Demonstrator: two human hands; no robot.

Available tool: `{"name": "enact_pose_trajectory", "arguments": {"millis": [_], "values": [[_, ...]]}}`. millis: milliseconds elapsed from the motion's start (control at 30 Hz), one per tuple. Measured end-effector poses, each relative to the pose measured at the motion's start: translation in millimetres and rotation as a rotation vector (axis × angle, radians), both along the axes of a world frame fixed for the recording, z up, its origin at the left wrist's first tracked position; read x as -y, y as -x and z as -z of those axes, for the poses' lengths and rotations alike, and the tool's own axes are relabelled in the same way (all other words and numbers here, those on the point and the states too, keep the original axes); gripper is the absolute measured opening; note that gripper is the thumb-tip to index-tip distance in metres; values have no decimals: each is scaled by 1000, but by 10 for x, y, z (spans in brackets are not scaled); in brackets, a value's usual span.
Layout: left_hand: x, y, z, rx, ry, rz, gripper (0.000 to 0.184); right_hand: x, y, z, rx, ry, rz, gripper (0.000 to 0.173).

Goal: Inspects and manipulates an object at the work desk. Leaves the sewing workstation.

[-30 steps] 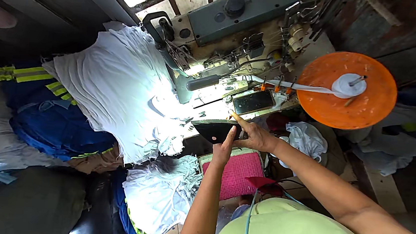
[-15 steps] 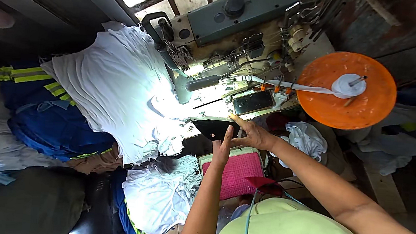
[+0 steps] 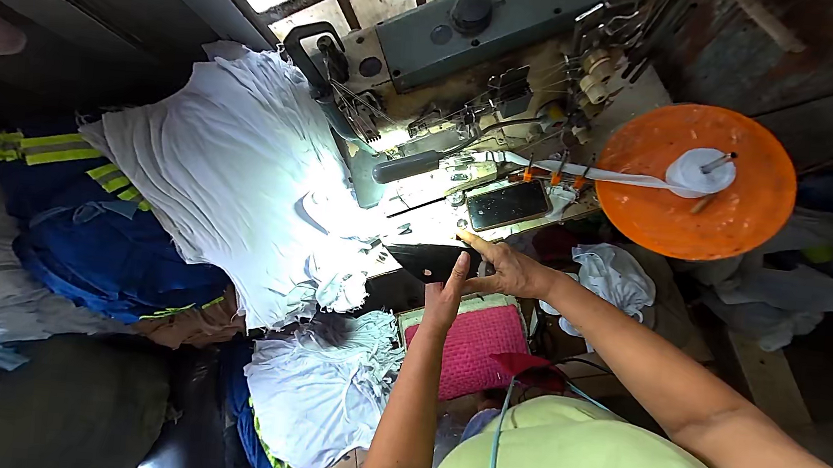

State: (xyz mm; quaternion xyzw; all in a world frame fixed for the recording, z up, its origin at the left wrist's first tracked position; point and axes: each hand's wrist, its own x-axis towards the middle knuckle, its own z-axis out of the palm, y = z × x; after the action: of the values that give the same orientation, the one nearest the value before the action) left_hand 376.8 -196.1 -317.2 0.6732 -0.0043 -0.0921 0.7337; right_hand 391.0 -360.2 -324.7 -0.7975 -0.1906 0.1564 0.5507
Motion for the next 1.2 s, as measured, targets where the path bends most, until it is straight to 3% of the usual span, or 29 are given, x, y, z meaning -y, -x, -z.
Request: {"name": "enact_pose_trajectory", "arguments": {"millis": [433, 733, 1200], "values": [[54, -20, 15, 15, 13, -31, 25, 9, 8, 53, 72, 53, 58, 79], [-4, -5, 52, 21, -96, 40, 45, 51, -26, 37, 9, 24, -17, 86], [17, 38, 41, 59, -152, -2, 50, 47, 2, 20, 63, 64, 8, 80]]}}
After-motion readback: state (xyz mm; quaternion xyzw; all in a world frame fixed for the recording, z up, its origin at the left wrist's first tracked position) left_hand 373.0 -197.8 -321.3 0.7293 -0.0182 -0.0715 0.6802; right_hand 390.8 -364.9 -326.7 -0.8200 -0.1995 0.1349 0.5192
